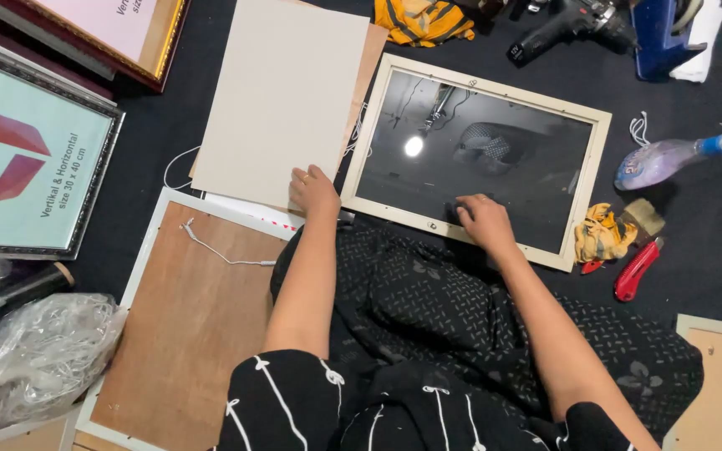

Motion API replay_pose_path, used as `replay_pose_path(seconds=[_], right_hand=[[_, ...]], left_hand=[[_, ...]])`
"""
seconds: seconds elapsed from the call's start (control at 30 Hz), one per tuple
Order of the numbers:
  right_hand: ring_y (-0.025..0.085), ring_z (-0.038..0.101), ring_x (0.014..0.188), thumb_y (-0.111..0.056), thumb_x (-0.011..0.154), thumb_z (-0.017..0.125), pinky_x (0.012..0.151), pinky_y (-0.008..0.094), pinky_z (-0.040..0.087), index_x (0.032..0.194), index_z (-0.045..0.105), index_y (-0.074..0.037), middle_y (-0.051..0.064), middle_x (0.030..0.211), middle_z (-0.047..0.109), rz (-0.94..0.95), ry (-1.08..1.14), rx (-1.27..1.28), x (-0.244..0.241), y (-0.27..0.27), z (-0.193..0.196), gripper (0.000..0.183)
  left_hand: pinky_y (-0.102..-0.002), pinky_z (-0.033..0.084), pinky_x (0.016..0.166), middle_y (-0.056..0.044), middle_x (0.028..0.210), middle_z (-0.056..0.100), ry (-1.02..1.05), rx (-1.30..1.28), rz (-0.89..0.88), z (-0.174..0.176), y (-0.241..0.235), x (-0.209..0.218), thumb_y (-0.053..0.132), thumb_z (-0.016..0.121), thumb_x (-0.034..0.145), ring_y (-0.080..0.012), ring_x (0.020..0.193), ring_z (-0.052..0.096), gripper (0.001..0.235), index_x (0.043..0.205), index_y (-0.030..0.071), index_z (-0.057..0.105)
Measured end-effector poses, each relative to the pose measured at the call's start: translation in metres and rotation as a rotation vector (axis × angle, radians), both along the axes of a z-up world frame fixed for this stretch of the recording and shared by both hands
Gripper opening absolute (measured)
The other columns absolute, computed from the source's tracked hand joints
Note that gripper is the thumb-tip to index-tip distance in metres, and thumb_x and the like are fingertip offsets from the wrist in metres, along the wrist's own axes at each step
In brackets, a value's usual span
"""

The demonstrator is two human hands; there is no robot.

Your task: The person cleans the glass of a picture frame, inserts a white mat and a wooden backing board, and then thoroughly wipes the edges of the frame with a cloth.

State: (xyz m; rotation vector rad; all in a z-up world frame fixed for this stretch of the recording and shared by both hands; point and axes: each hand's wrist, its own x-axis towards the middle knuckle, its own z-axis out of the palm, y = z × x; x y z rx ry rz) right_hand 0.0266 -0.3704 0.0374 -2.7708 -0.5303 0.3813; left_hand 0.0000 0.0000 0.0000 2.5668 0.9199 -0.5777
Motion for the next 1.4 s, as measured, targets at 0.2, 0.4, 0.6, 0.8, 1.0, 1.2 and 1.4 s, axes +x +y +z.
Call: replay_pose_path(seconds=[0.2,0.4,0.6,0.8,1.0,1.2,1.4], right_hand=[[0.034,0.071,0.108,-0.026,0.099,0.060,0.094,0.045,0.054,0.120,0.073,-0.017,0.011,0.114,0.073,0.067,0.089,-0.019,-0.035,0.014,0.020,0.026],[0.030,0.071,0.108,-0.021,0.098,0.060,0.096,0.041,0.055,0.120,0.073,-0.017,0.009,0.111,0.073,0.033,0.129,-0.057,-0.040,-0.002,0.013,0.026],[0.029,0.071,0.109,-0.020,0.099,0.060,0.097,0.041,0.055,0.119,0.072,-0.016,0.009,0.109,0.073,-0.018,0.154,0.007,-0.045,0.004,0.031,0.024],[0.029,0.071,0.109,-0.024,0.103,0.057,0.096,0.043,0.055,0.122,0.072,-0.016,0.009,0.111,0.073,-0.106,0.166,0.061,-0.040,-0.006,0.033,0.026],[0.031,0.070,0.110,-0.027,0.104,0.057,0.095,0.045,0.056,0.122,0.073,-0.017,0.009,0.111,0.075,-0.169,0.145,0.205,-0.033,-0.013,0.029,0.026],[0.028,0.071,0.110,-0.049,0.106,0.055,0.091,0.039,0.057,0.125,0.074,-0.024,0.010,0.112,0.076,-0.525,0.369,0.737,-0.024,-0.026,0.024,0.036],[0.051,0.032,0.148,-0.095,0.087,0.030,0.114,0.066,0.035,0.165,0.005,-0.012,0.035,0.161,0.027,-0.746,0.664,1.392,-0.026,-0.040,0.095,0.117]], left_hand=[[-0.076,0.017,0.115,-0.035,0.165,-0.001,0.094,-0.104,0.126,0.058,-0.003,-0.005,0.023,0.085,0.084,-0.0541,0.152,0.009,0.110,0.166,0.017,0.012],[-0.075,0.027,0.112,-0.031,0.166,0.006,0.013,-0.032,0.084,0.031,-0.005,-0.002,0.011,0.076,0.091,-0.0513,0.152,0.015,0.094,0.164,0.018,0.018],[-0.069,0.051,0.096,-0.037,0.159,0.020,-0.108,-0.062,0.078,-0.055,0.022,0.019,-0.003,0.074,0.083,-0.0607,0.142,0.028,0.082,0.155,0.005,0.036],[-0.056,0.060,0.081,-0.017,0.107,0.070,-0.554,0.031,0.280,0.054,0.009,-0.016,-0.002,0.053,0.097,-0.0405,0.101,0.072,0.036,0.130,0.011,0.060],[-0.040,0.058,0.080,-0.009,0.115,0.073,-1.115,0.341,-0.030,0.111,-0.043,-0.032,0.000,0.055,0.099,-0.0286,0.099,0.072,0.035,0.129,0.012,0.066],[-0.030,0.053,0.086,0.002,0.111,0.075,-1.076,0.398,-0.488,0.143,-0.121,-0.071,0.003,0.060,0.095,-0.0161,0.102,0.070,0.036,0.124,0.022,0.069],[-0.033,0.048,0.099,0.011,0.112,0.068,-0.968,0.355,-0.820,0.097,-0.146,-0.091,0.022,0.058,0.099,-0.0099,0.110,0.065,0.030,0.126,0.034,0.062]])
